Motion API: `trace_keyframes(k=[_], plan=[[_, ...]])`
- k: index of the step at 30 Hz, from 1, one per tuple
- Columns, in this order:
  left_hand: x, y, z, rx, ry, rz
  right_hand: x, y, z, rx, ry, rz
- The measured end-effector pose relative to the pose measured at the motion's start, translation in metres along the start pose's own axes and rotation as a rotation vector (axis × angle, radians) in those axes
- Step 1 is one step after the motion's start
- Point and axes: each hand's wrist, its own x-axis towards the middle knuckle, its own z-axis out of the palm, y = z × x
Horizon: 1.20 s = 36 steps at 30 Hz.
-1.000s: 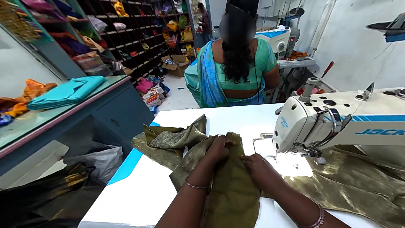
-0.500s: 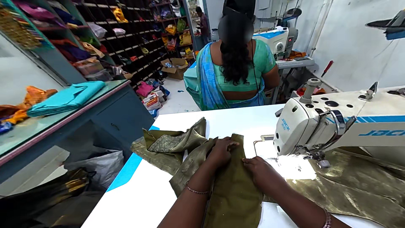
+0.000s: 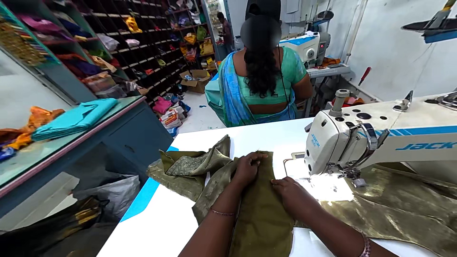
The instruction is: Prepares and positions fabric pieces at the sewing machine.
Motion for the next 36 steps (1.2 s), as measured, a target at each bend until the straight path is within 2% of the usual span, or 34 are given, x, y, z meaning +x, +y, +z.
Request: trace_keyframes(k=[5,9,14,21,30,32,36], plan=[[0.003,-0.001,0.001,0.078,-0.096,-0.076,-0.001,-0.001,-0.001,0.009,-0.01,-0.003],[0.014,-0.016,0.002,0.256,-0.163,-0.067,0.0,-0.002,-0.003,-0.012,-0.03,0.006],[0.005,-0.007,0.002,0.307,-0.131,-0.007,-0.001,-0.002,-0.002,-0.006,-0.005,-0.004],[0.005,-0.014,0.004,0.105,-0.12,0.031,-0.001,-0.002,-0.001,-0.008,-0.003,0.001],[-0.005,-0.009,0.003,0.293,-0.043,0.06,0.0,-0.001,-0.002,-0.009,-0.026,0.007],[0.0,-0.005,0.005,0.341,-0.056,0.014,0.0,0.0,-0.001,0.004,-0.005,-0.005],[-0.001,0.003,0.007,0.557,-0.073,0.019,-0.001,-0.001,-0.001,0.008,0.001,-0.005]])
